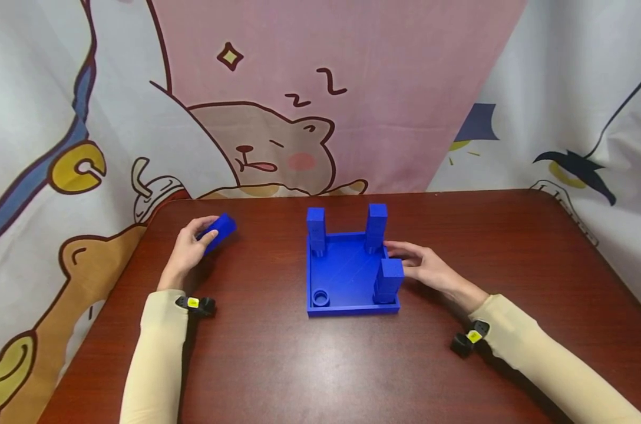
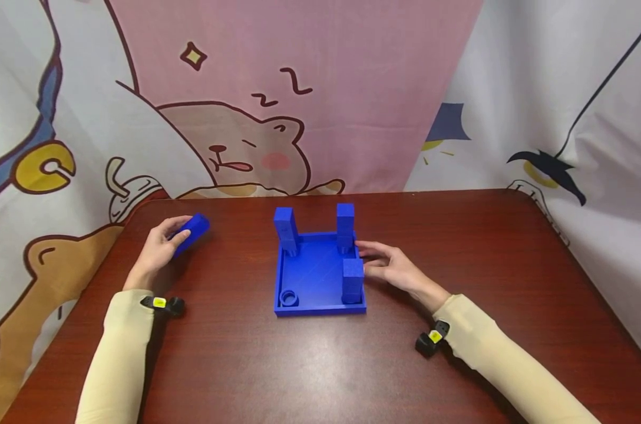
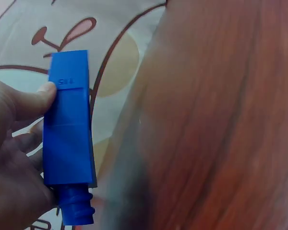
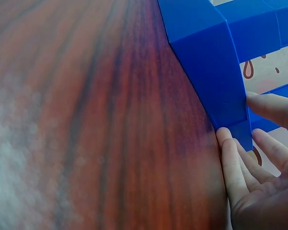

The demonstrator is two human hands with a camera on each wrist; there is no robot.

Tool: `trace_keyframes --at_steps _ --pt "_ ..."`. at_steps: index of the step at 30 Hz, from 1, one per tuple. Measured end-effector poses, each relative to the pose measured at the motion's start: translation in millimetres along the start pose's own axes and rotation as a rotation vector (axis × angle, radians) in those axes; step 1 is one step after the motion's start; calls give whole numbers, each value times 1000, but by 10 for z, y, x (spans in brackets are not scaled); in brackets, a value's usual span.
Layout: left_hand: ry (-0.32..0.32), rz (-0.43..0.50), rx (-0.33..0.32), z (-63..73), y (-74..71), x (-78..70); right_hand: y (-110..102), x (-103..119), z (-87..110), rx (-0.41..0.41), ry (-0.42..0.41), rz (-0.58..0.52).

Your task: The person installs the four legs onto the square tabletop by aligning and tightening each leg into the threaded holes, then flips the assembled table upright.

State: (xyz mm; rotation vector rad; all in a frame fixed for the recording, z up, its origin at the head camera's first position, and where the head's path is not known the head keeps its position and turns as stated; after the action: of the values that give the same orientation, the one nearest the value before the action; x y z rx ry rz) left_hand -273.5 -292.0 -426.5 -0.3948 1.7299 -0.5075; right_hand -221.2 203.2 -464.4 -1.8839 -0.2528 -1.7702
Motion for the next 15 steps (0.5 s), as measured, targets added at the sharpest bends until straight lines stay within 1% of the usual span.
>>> trace_keyframes --at_steps 4,11,15 --pt "23 50 0 11 50 -107 -1 1 2 -1 -3 3" --pt "48 221 -16 21 164 -275 5 21 10 5 -8 1" --pt "59 281 -1 40 240 -372 3 30 11 5 6 -1"
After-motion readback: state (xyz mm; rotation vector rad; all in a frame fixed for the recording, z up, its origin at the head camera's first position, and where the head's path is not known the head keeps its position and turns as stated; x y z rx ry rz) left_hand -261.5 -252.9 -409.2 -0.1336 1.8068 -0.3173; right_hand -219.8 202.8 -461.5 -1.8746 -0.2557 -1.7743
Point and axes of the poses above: each hand's wrist, its own z-axis away from the middle knuckle, its own y-axis out of the palm, x = y × z, the point moved 3 cm from there along -z, towards the middle knuckle, and after that the axes turned 4 degrees about x, right-handed, at the moved point
